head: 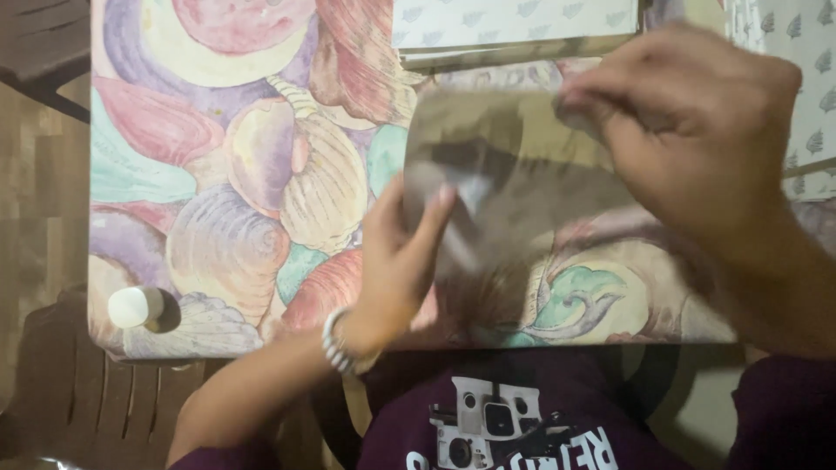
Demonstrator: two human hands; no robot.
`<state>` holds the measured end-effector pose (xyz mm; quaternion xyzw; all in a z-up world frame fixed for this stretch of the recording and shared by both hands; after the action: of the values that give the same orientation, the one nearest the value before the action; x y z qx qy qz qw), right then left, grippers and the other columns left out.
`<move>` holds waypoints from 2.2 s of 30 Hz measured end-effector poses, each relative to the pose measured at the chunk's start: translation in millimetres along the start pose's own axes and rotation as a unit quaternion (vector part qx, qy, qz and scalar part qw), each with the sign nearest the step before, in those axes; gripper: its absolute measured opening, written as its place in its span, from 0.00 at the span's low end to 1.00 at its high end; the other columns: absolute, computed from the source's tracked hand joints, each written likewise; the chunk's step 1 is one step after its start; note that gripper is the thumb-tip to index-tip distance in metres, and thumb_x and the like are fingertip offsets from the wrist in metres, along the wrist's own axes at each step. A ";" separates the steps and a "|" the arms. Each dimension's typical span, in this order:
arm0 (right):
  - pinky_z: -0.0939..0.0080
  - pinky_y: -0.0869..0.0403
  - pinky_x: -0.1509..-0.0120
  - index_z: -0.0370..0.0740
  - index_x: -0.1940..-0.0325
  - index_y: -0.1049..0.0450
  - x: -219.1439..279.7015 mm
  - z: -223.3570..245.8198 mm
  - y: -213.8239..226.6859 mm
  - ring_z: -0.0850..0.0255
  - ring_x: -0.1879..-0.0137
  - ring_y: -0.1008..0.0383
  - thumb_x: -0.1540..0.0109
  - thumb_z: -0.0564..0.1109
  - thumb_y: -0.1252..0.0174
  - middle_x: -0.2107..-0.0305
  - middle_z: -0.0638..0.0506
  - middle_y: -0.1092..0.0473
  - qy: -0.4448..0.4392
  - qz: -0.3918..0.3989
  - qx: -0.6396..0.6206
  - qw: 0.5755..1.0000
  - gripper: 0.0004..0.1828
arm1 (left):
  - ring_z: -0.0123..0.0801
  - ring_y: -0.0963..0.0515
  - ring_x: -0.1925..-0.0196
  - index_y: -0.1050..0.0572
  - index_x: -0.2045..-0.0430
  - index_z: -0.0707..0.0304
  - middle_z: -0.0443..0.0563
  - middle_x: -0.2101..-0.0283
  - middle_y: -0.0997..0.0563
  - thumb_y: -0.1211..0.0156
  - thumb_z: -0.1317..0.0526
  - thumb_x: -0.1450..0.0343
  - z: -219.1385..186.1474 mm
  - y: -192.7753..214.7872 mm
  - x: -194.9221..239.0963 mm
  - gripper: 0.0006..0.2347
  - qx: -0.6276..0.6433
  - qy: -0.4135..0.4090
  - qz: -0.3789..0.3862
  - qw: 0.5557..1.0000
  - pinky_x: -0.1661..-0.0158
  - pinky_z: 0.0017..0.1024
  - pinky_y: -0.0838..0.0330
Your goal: Folding individual sheets of patterned paper into a specific shape on a table.
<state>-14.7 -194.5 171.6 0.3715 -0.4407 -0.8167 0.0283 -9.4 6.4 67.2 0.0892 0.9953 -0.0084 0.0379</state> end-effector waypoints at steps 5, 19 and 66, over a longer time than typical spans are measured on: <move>0.60 0.23 0.53 0.35 0.56 0.18 -4.5 -12.1 -41.8 0.56 0.59 0.21 0.33 0.33 0.38 0.65 0.43 0.20 -0.223 0.175 -0.030 0.959 0.05 | 0.30 0.20 0.52 0.29 0.49 0.63 0.49 0.53 0.20 0.42 0.56 0.29 26.1 13.6 24.6 0.16 -0.044 0.122 0.056 0.990 0.50 0.27 0.24; 0.60 0.26 0.56 0.37 0.59 0.15 46.4 -96.2 -136.5 0.59 0.62 0.24 0.36 0.39 0.33 0.66 0.52 0.25 -0.196 0.160 -0.068 0.965 0.03 | 0.40 0.17 0.70 0.15 0.62 0.63 0.54 0.66 0.15 0.36 0.66 0.28 45.9 -0.2 -102.3 0.05 -0.389 -0.277 0.224 0.850 0.69 0.36 0.23; 0.56 0.22 0.61 0.38 0.29 0.34 39.3 -54.8 -143.3 0.56 0.58 0.27 0.40 0.27 0.47 0.61 0.52 0.24 0.011 0.462 0.189 0.867 0.33 | 0.34 0.25 0.59 0.20 0.79 0.54 0.41 0.65 0.21 0.42 0.63 0.27 69.9 -17.1 -75.6 0.09 -0.605 -0.456 0.338 0.558 0.53 0.32 0.30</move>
<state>31.9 -160.1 24.2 0.1331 -0.7071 -0.6075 0.3365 66.8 -25.4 3.5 0.3597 0.5135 0.5697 0.5313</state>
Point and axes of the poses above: each hand's wrist, its own x-axis away from the middle knuckle, its own y-axis out of the back of the hand, z = x × y, the point moved 7 cm from there along -x, towards the middle knuckle
